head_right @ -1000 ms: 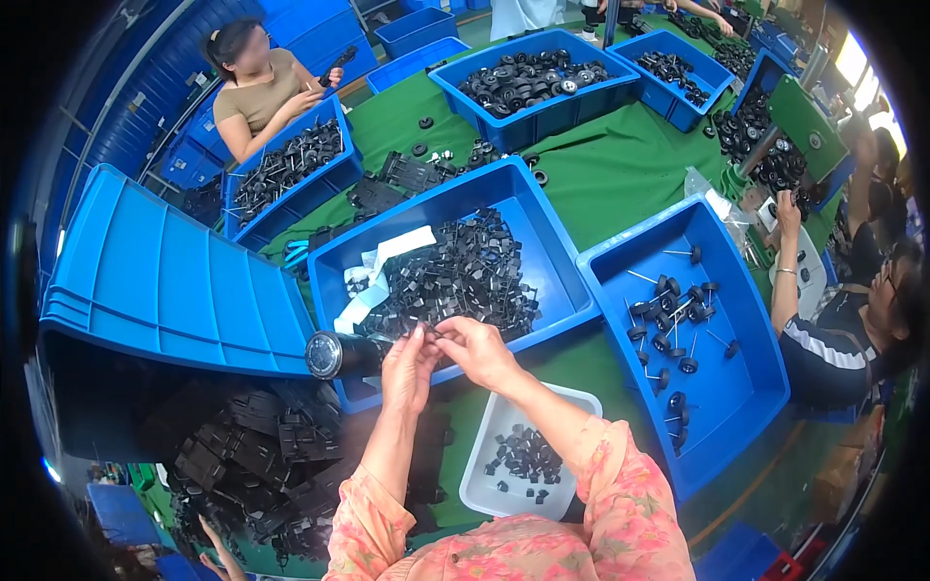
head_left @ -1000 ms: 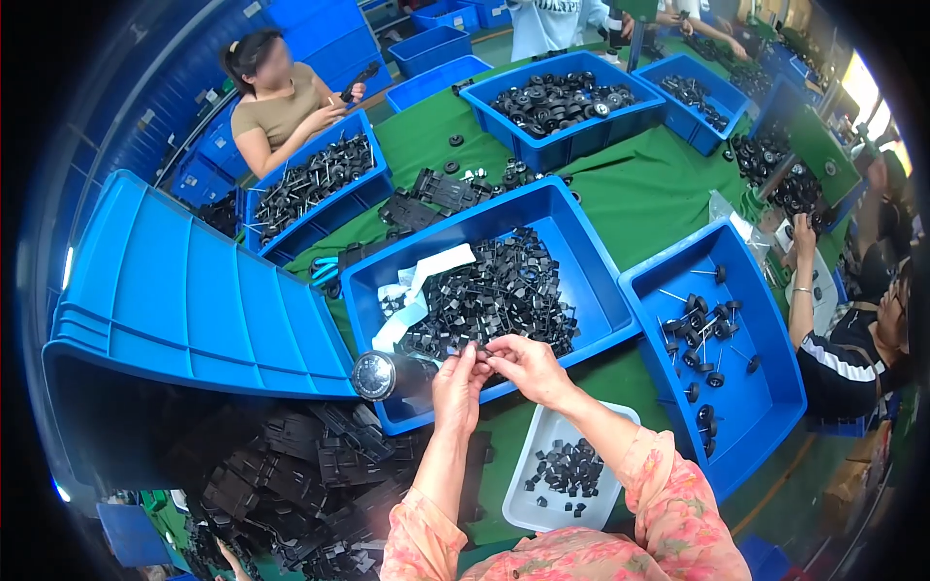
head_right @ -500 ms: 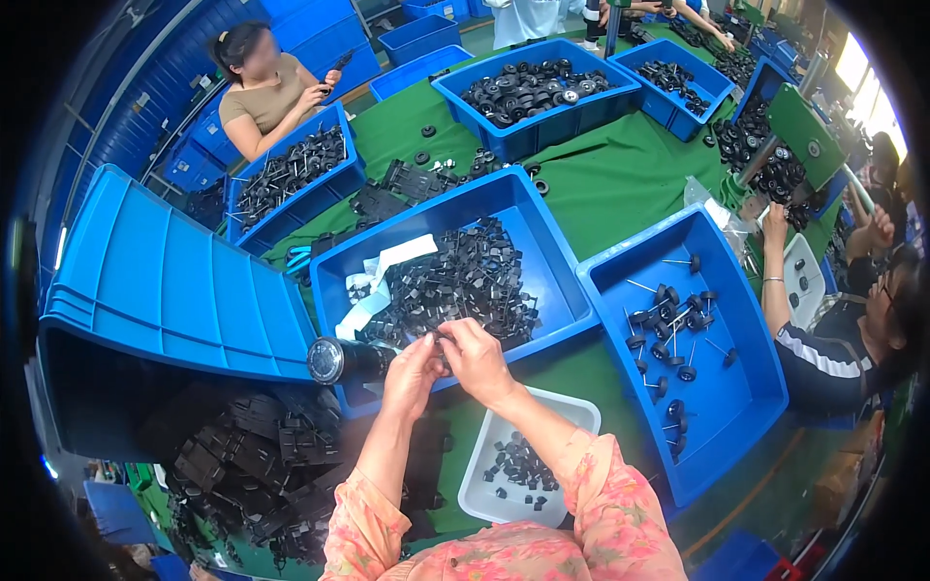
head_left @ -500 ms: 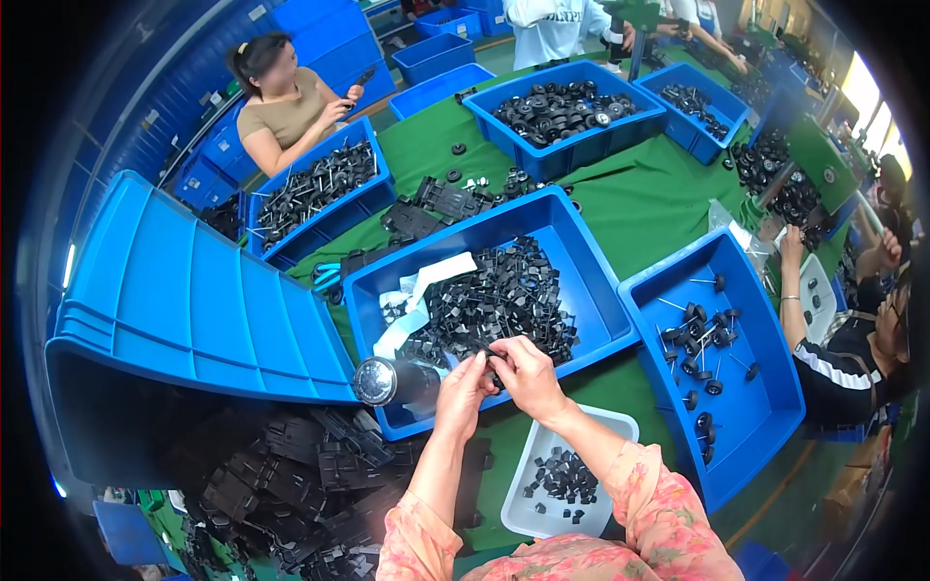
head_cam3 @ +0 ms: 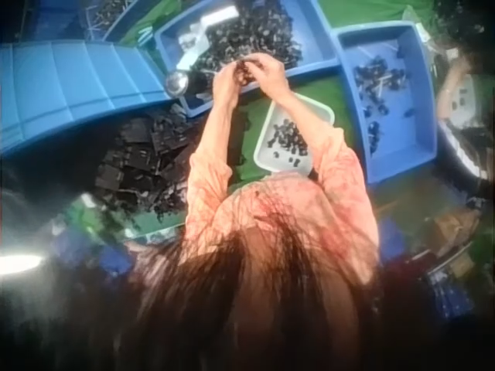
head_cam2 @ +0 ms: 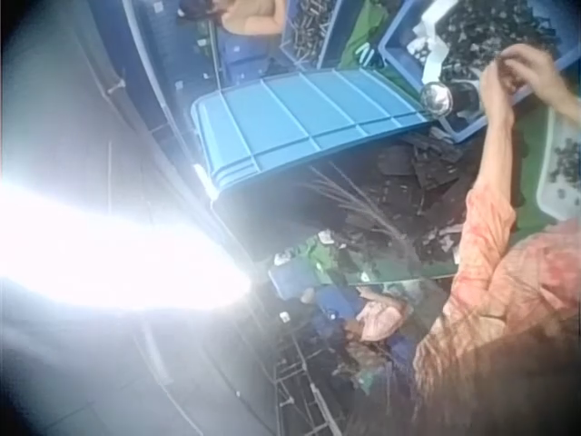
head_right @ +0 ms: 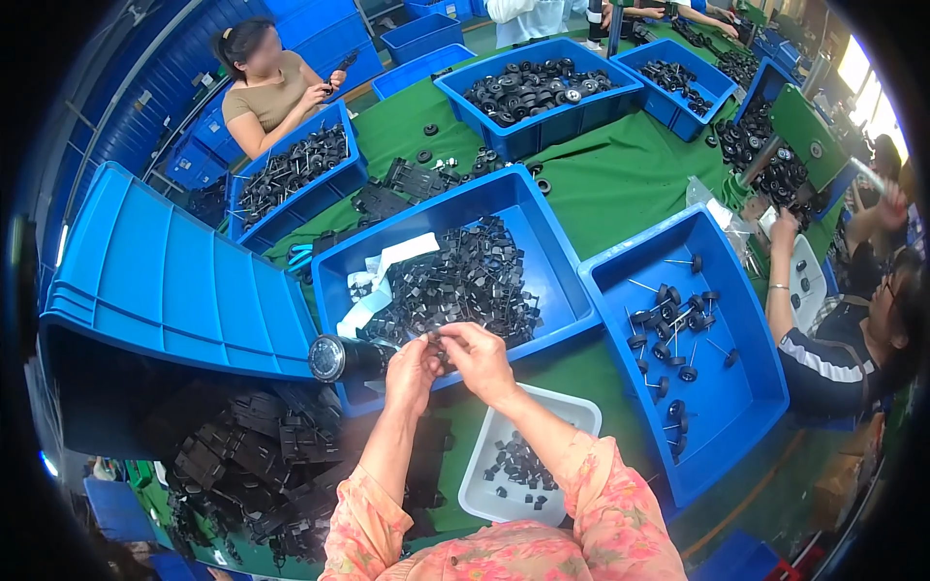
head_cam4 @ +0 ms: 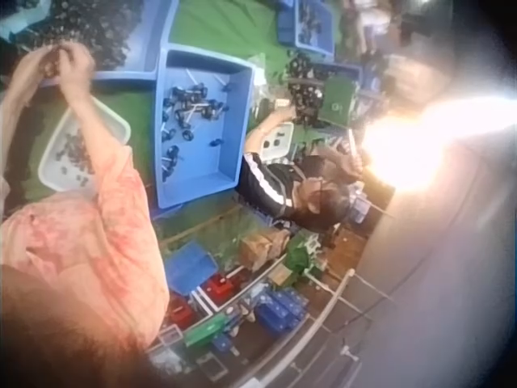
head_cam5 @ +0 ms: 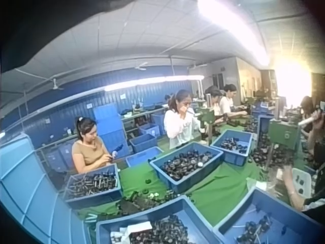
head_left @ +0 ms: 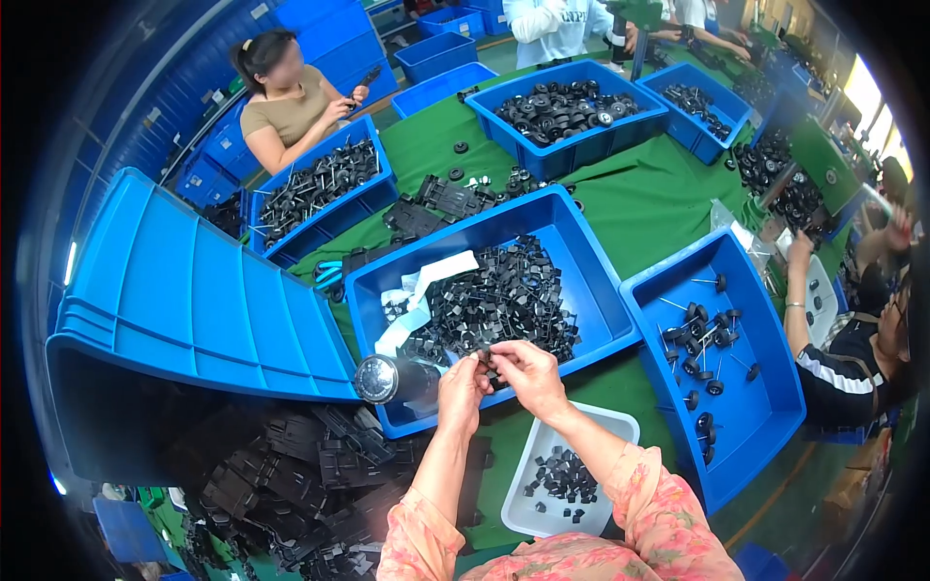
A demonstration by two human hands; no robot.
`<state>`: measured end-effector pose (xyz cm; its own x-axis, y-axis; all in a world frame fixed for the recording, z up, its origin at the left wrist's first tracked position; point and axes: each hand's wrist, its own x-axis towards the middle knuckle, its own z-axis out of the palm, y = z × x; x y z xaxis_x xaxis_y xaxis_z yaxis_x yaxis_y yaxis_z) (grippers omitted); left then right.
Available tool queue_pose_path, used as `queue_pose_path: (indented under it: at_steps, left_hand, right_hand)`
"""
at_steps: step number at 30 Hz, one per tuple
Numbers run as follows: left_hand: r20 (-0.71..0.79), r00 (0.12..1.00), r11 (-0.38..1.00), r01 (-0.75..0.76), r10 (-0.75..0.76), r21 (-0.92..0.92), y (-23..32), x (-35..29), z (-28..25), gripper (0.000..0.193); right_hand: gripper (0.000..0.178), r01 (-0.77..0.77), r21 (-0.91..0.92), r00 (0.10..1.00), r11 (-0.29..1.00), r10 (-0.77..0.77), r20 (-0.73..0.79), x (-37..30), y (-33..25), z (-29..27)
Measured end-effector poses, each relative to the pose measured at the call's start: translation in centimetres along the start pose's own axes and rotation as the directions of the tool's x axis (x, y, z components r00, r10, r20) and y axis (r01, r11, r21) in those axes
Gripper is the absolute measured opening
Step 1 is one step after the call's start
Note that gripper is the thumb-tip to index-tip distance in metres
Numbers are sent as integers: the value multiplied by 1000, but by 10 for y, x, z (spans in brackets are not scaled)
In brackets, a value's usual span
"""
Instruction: The person picks small black plastic components from production bins and assembles them by hand.
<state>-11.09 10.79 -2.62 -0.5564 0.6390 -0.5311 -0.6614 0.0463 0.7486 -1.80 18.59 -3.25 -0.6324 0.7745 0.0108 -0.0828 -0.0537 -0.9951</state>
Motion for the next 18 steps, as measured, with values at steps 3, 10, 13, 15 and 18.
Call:
queue_pose_path:
  at_steps: [3, 10, 13, 15, 18]
  left_hand:
    - [-9, 999, 999, 38, -38, -19, 7, -3, 4, 17]
    - [-1, 1000, 999, 13, -13, 44, 2, 0, 1, 17]
    - [42, 999, 1000, -9, 9, -10, -2, 2, -3, 14]
    - [62, 998, 995, 5, 1, -101, -3, 2, -1, 14]
    - [120, 992, 1000, -26, 26, -2, 5, -2, 0, 16]
  right_hand:
    - [15, 57, -7, 991, 998, -57, -122, 3, -7, -6]
    - [14, 411, -413, 908, 813, -405, 105, 1, -5, -4]
    - [14, 452, -405, 889, 795, -439, 129, 2, 0, -5]
    - [13, 466, -403, 881, 787, -454, 132, 3, 1, -7]
    - [14, 462, -388, 886, 797, -427, 178, 2, -3, -4]
